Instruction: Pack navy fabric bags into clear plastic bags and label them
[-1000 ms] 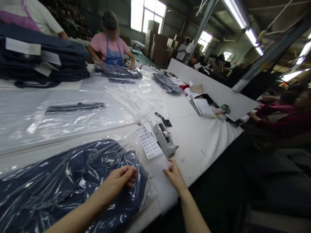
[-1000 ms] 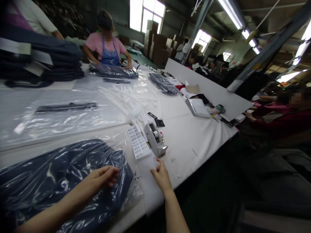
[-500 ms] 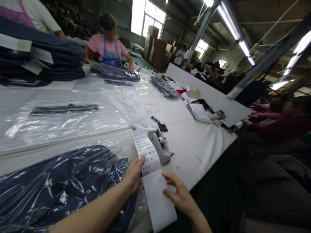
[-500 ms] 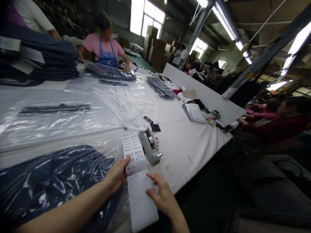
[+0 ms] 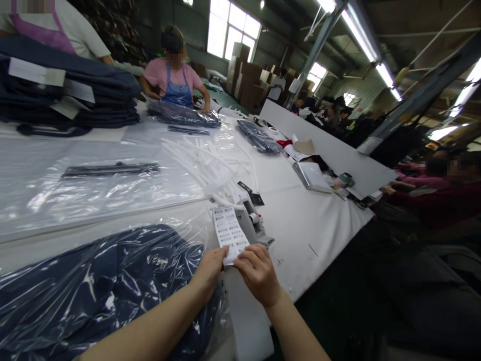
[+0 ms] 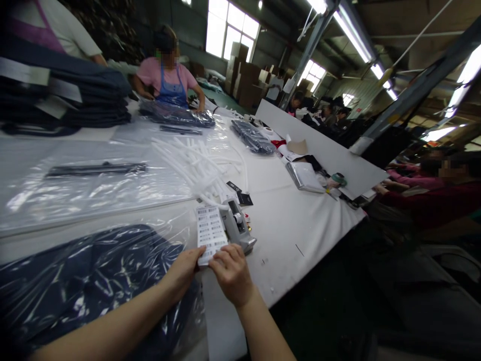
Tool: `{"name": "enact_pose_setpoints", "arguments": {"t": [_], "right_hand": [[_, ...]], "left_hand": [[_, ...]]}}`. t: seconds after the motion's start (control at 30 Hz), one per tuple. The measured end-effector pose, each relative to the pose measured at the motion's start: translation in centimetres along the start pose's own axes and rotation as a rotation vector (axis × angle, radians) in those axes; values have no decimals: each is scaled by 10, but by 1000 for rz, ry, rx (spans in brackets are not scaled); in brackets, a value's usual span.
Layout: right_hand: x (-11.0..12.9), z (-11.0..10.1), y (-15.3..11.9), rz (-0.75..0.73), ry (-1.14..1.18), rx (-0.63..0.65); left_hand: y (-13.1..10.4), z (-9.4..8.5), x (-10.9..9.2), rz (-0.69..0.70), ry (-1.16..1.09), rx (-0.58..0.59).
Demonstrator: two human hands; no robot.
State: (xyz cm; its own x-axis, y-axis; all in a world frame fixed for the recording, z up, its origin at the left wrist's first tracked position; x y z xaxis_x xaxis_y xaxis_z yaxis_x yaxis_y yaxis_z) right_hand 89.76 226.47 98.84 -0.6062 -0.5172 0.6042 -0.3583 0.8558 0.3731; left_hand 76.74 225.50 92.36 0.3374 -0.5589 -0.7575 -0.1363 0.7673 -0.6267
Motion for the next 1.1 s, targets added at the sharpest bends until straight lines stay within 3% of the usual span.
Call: {"name": "enact_pose_setpoints", "arguments": {"t": [0.07,0.13,0.23,0.33,0.4,0.47,0.53,0.67,0.8,0.93,1.1], "right_hand": [[10,-12,-9,-101,10,-81],[19,-27,-13,-90,78,-164],[17,-38,0,230,353,-186],[20,-9,23,583,736,86],[42,22,39,687,928,351],[76,53,53,703,1014,605],[116,84,64,676,1028,817],[200,146,78,607,980,1174],[256,203,86,597,877,1350],[278,244,84,592,755,1411],[278,259,78,624,652,1431]], "left_hand": [[0,2,-2,-14,28,-6],[-8,2,-8,6,63,4],[-41,-10,-31,170,189,27],[-99,-20,-58,526,644,297],[-145,-28,-62,697,949,547],[-183,-52,-64,743,1132,641],[-210,-87,-72,708,1274,577],[-240,-171,-98,669,1472,252],[-247,-240,-112,683,1745,-8],[-242,-276,-109,638,1862,-50],[-239,-289,-103,629,1830,-47]]}}
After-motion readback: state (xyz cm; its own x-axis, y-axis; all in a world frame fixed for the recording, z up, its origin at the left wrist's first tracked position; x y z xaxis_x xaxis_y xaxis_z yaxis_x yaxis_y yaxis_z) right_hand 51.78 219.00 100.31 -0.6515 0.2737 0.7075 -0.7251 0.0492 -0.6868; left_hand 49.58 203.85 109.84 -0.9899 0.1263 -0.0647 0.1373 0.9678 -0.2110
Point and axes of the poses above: each hand's wrist, its own y-axis towards the middle knuckle, its own z-axis out of the palm, x = y × z, the point moved 6 cm from there along y, towards the middle knuckle, and after that the axes turned 11 degrees about z, right-handed, at the moved point
